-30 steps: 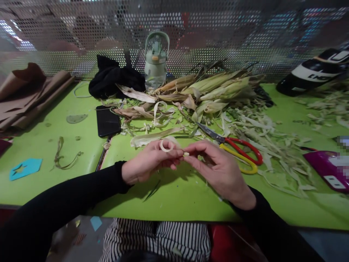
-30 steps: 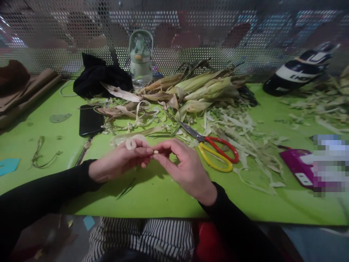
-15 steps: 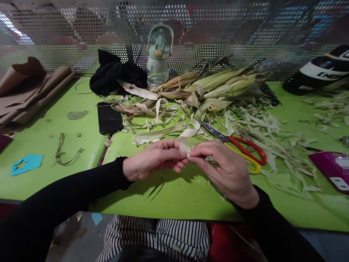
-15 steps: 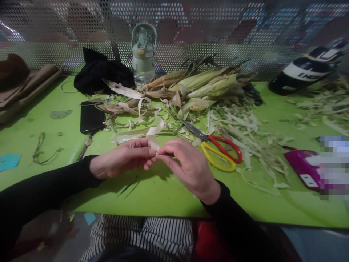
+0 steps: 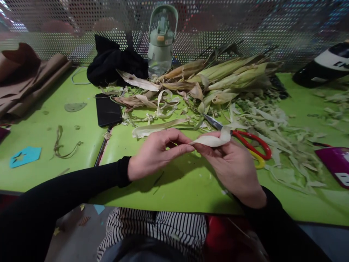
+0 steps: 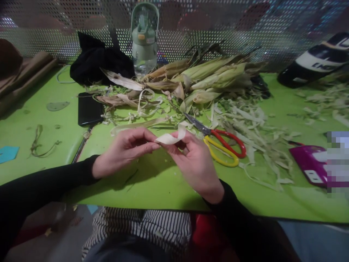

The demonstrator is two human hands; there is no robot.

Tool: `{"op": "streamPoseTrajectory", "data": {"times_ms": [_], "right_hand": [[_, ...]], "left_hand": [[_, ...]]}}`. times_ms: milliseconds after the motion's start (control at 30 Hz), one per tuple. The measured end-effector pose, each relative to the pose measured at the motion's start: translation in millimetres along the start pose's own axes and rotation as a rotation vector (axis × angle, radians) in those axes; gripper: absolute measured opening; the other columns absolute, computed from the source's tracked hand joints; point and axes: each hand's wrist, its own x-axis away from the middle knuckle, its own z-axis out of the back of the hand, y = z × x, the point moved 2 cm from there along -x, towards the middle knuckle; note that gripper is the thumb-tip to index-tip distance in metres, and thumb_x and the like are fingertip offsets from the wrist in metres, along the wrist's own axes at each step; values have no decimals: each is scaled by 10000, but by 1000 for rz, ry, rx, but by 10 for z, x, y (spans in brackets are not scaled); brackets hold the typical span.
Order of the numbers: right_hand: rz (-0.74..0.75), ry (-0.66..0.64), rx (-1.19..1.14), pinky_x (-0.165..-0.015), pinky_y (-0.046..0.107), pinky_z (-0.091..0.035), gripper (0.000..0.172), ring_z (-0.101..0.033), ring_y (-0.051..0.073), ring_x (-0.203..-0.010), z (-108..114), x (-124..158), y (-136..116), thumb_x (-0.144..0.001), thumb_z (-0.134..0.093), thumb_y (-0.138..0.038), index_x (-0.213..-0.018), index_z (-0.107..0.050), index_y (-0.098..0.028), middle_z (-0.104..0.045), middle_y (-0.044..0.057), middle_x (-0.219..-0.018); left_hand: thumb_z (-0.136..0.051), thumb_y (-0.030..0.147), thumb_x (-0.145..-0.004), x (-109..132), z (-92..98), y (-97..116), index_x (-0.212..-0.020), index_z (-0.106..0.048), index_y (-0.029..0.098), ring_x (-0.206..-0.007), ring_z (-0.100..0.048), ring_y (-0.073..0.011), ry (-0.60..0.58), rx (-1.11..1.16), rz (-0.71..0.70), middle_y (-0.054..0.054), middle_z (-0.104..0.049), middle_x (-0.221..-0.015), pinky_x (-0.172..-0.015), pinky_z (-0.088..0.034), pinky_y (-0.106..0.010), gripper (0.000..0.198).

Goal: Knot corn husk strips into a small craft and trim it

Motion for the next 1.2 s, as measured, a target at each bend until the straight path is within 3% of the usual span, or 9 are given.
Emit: {"op": "streamPoseTrajectory", "data": {"times_ms": [100, 167, 300, 433, 700, 967, 1200], "right_hand": [[-57, -46, -61, -723, 302, -614, 291, -712, 173, -794, -24, -3, -17, -801, -770, -469, -889, -657, -216, -731, 18, -849], [-44, -55, -46, -688, 290, -605, 254, -700, 162, -763, -27, -7, -30, -830, -746, -448, -890, -658, -218, -719, 10, -827], [229, -14, 95, -651, 272, -570, 138, -649, 133, -727, 9, -10, -68, -867, -730, -319, -962, -655, -253, -674, -10, -877], [565, 9, 424, -787, 320, -563, 174, -649, 156, -885, 37, 2, -133, -875, -721, -198, -1022, -667, -274, -651, 12, -984], [673, 29, 600, -752, 340, -581, 111, -677, 191, -869, 30, 4, -128, -899, -686, -203, -987, -667, -267, -652, 43, -929], [633, 16, 552, -715, 325, -567, 54, -673, 186, -837, 17, -16, -140, -894, -690, -200, -932, -670, -234, -661, 33, -903], [194, 3, 209, -671, 302, -532, 67, -618, 147, -717, -15, -2, -103, -899, -666, -272, -871, -619, -234, -630, 2, -833]], "left_hand": [[-713, 228, -822, 13, -2, 18, -858, -690, 131, -710, -592, -101, 17, -140, -64, -29, -691, -799, -664, -465, -228, 106], [-694, 221, -826, 9, -7, 20, -845, -676, 130, -678, -578, -92, 17, -82, 3, -19, -679, -774, -640, -458, -222, 95], [-694, 260, -822, -12, -13, 5, -758, -620, 127, -604, -544, -63, 5, 224, 307, 7, -636, -713, -571, -427, -192, 165], [-663, 211, -842, -14, -1, 1, -735, -628, 124, -629, -567, -50, 13, 353, 460, 5, -656, -718, -584, -413, -170, 143], [-671, 173, -848, 27, 0, -24, -774, -626, 128, -687, -612, -61, -24, 456, 486, 7, -665, -734, -652, -438, -189, 97], [-689, 166, -832, 21, -14, -86, -784, -648, 133, -710, -594, -62, -25, 497, 434, 9, -661, -782, -658, -446, -193, 71], [-740, 302, -822, 20, -46, -5, -806, -643, 127, -651, -547, -70, 17, 285, 184, 14, -616, -753, -644, -467, -214, 201]]}}
